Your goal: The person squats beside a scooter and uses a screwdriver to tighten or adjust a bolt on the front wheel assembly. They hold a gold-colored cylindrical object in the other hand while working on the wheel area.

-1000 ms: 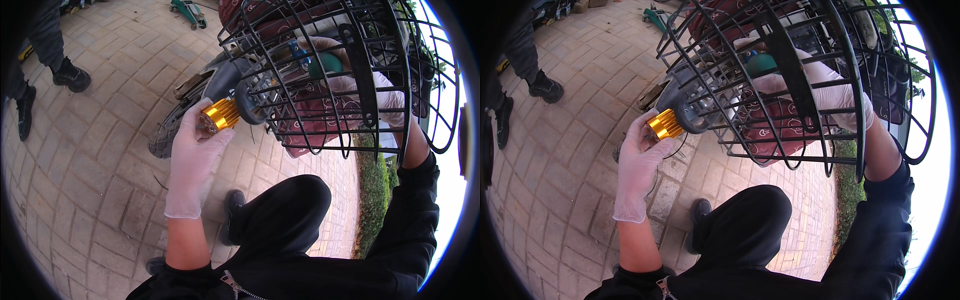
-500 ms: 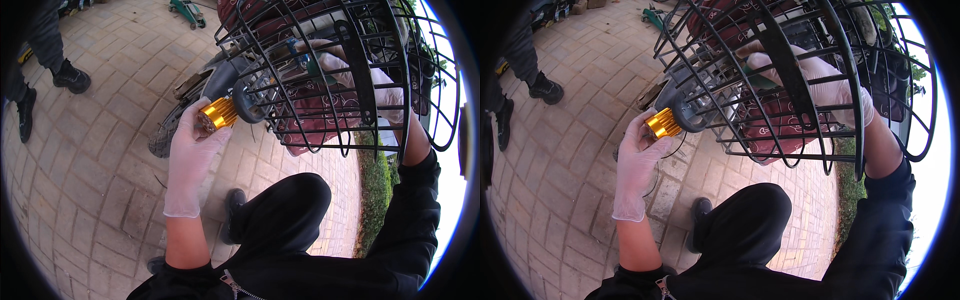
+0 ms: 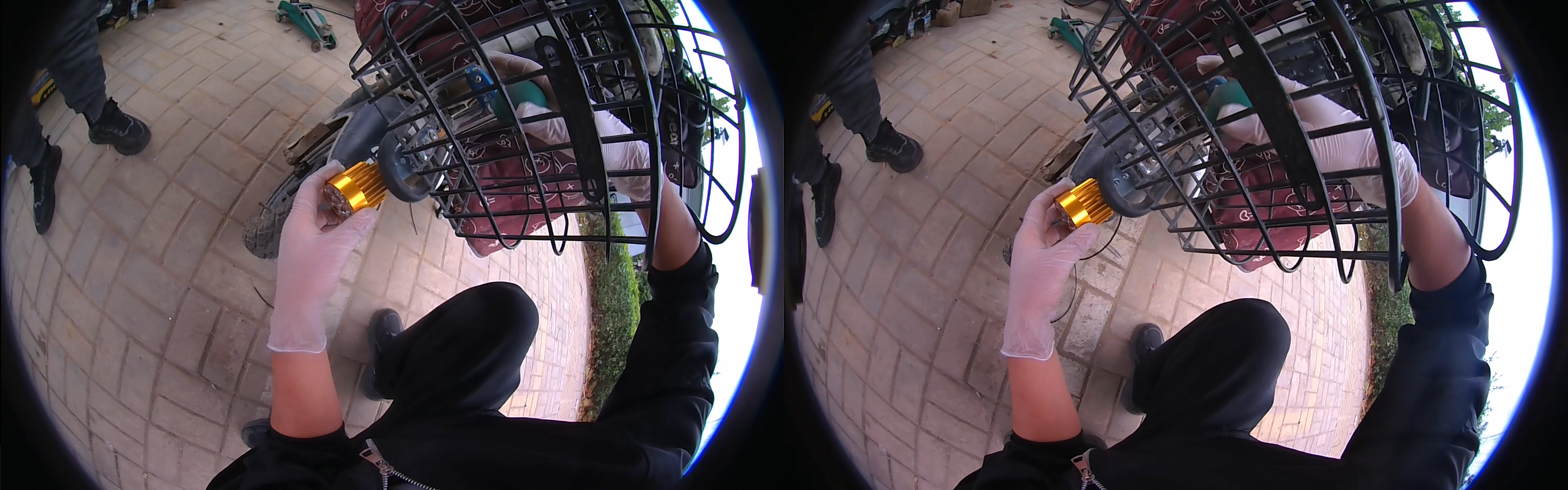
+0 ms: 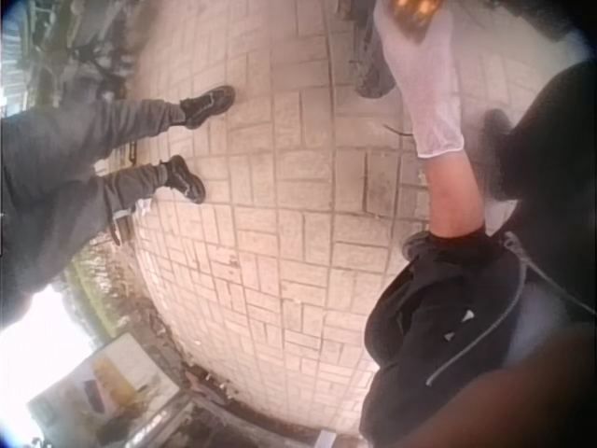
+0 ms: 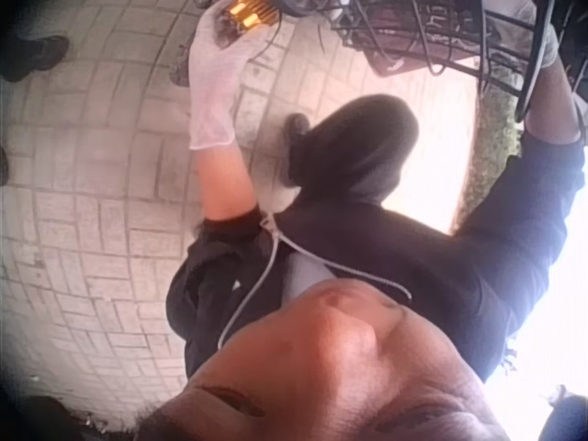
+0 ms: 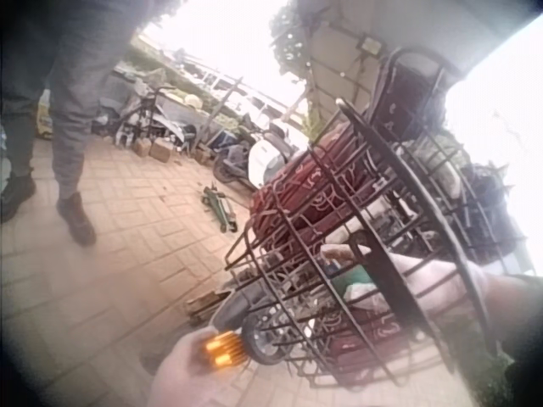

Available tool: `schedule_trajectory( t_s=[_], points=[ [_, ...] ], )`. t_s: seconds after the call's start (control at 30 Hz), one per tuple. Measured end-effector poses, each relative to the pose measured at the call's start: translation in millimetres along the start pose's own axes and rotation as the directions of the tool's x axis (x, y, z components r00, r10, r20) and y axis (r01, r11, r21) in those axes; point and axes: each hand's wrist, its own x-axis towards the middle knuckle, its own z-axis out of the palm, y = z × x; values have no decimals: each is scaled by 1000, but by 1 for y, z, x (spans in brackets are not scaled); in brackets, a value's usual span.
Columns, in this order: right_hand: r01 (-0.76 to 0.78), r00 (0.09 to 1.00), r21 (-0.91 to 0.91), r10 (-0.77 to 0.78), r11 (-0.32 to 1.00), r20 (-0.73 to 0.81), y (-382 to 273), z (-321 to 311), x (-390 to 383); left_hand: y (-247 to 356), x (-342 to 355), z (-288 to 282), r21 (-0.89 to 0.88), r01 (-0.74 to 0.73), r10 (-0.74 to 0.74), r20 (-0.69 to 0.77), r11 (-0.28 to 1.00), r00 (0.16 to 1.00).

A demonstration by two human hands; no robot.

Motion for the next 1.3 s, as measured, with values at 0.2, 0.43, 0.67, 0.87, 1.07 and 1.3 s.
schedule_trajectory(
  t_s=[0.2, 0.43, 0.67, 0.87, 1.07, 1.3],
  points=[
    [-4, 1000, -5, 4, 1000, -5, 0, -1, 0, -4, 1, 0, -35, -12, 12, -11, 999, 1000],
    [0, 1000, -13, 0, 1000, -7, 0, 1, 0, -6, 1, 0, -49, -14, 14, -17, 999, 1000],
    [-4, 1000, -18, 4, 1000, -11, -1, 4, 1, -7, 2, 0, -55, -12, 11, -15, 998, 1000],
    [-14, 1000, -23, 14, 1000, -16, -1, 9, 1, -6, 2, 1, -31, -12, 12, -16, 999, 1000],
    [-19, 1000, -31, 18, 999, -14, -2, 9, 3, -7, -1, 5, -57, -49, 47, -41, 997, 998],
    [-27, 1000, -43, 26, 999, -15, -2, 10, 3, -8, 0, 6, -40, -46, 44, -43, 998, 998]
  ],
)
